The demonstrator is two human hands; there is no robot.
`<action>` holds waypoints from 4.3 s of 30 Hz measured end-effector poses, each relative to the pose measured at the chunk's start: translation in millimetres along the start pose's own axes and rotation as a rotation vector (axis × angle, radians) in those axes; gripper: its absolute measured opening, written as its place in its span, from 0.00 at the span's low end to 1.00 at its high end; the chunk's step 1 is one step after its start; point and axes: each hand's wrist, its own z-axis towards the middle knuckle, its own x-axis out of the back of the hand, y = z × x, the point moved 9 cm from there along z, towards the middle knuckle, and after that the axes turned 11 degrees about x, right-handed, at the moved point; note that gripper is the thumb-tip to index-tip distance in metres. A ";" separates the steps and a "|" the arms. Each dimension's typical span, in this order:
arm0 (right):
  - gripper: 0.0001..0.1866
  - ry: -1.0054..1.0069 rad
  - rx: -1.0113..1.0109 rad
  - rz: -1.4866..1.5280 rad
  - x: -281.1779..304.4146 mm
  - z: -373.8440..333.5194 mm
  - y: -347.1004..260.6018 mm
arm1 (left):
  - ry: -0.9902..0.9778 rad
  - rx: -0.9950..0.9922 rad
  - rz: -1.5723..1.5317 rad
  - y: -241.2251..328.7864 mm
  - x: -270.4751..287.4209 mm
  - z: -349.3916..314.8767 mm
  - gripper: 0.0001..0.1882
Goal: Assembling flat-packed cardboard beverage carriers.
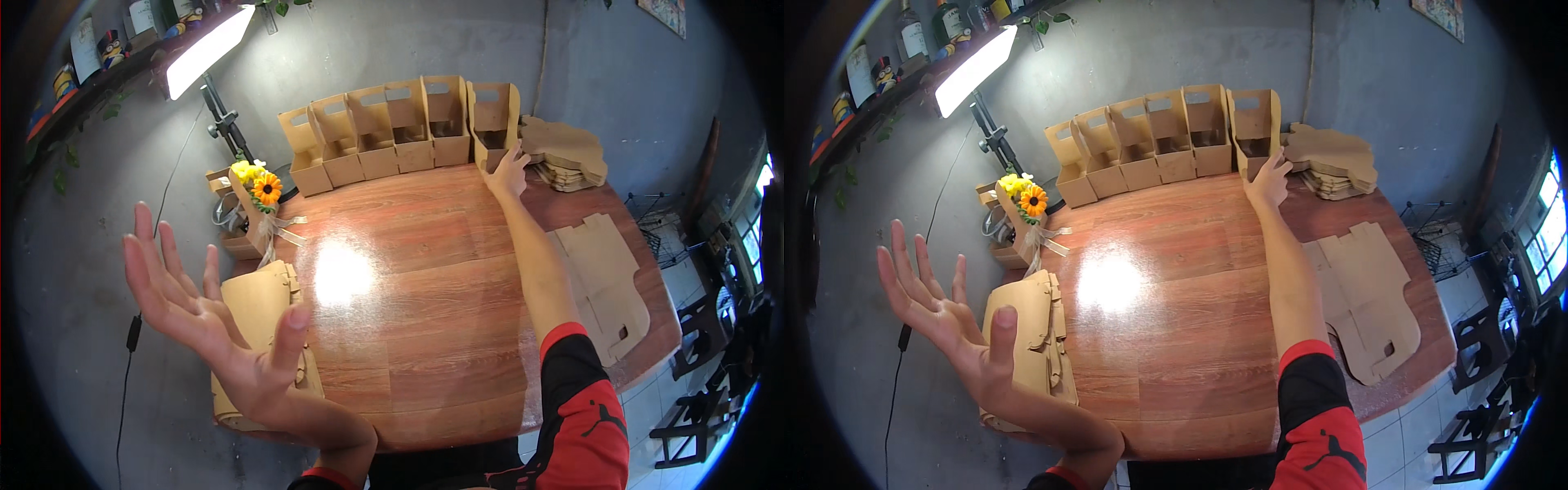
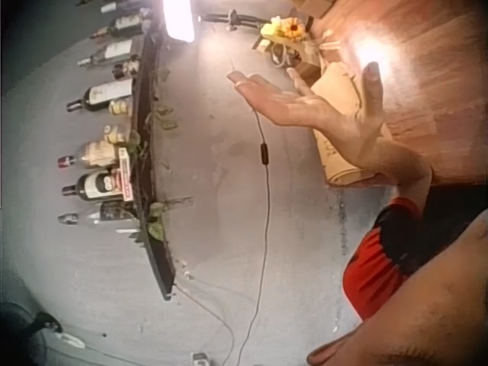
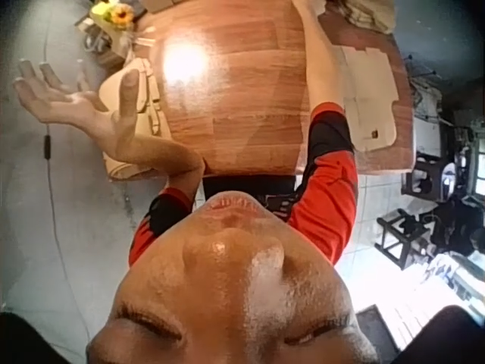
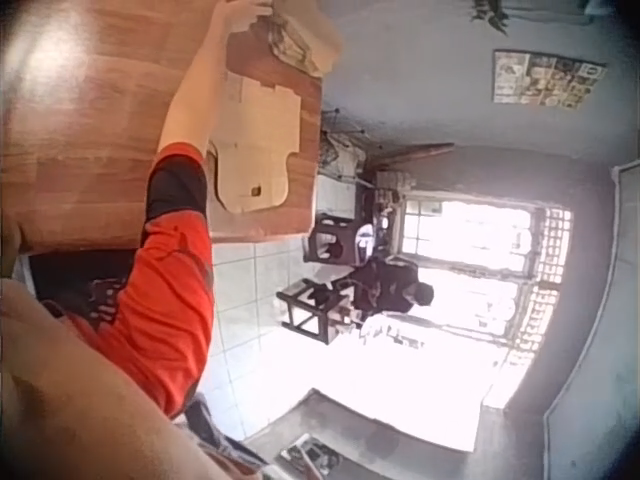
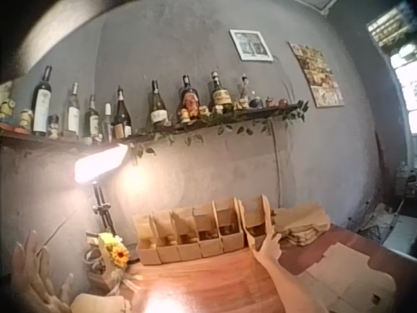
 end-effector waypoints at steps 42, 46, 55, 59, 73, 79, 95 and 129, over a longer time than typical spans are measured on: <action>0.20 -0.389 0.423 -0.302 206.4 -309.0 76.1 | -0.226 -0.490 -0.395 129.6 13.4 -67.6 0.39; 0.12 -0.270 0.472 -0.266 223.8 -339.7 62.8 | -0.579 -0.285 -0.390 86.3 31.1 -117.3 0.37; 0.23 -0.155 0.638 0.199 258.6 -436.7 -42.4 | -0.693 1.031 -0.357 -59.7 60.7 -328.7 0.18; 0.26 -0.079 0.717 0.395 297.9 -439.9 -86.5 | -0.846 1.150 -0.636 -41.2 31.0 -326.5 0.24; 0.34 -0.131 0.197 1.188 286.6 -385.7 -40.9 | -0.319 0.871 -0.626 -60.2 33.0 -192.4 0.42; 0.20 -0.350 0.041 1.216 249.7 -385.4 -21.3 | -0.531 0.999 -0.806 -65.3 37.8 -203.8 0.28; 0.38 -0.467 0.201 1.252 244.8 -408.6 -53.9 | -0.529 0.809 -0.312 -45.7 61.4 -197.8 0.56; 0.48 -0.544 0.728 0.857 245.1 -463.7 -132.3 | -0.531 1.007 -1.050 -12.7 1.7 -265.9 0.76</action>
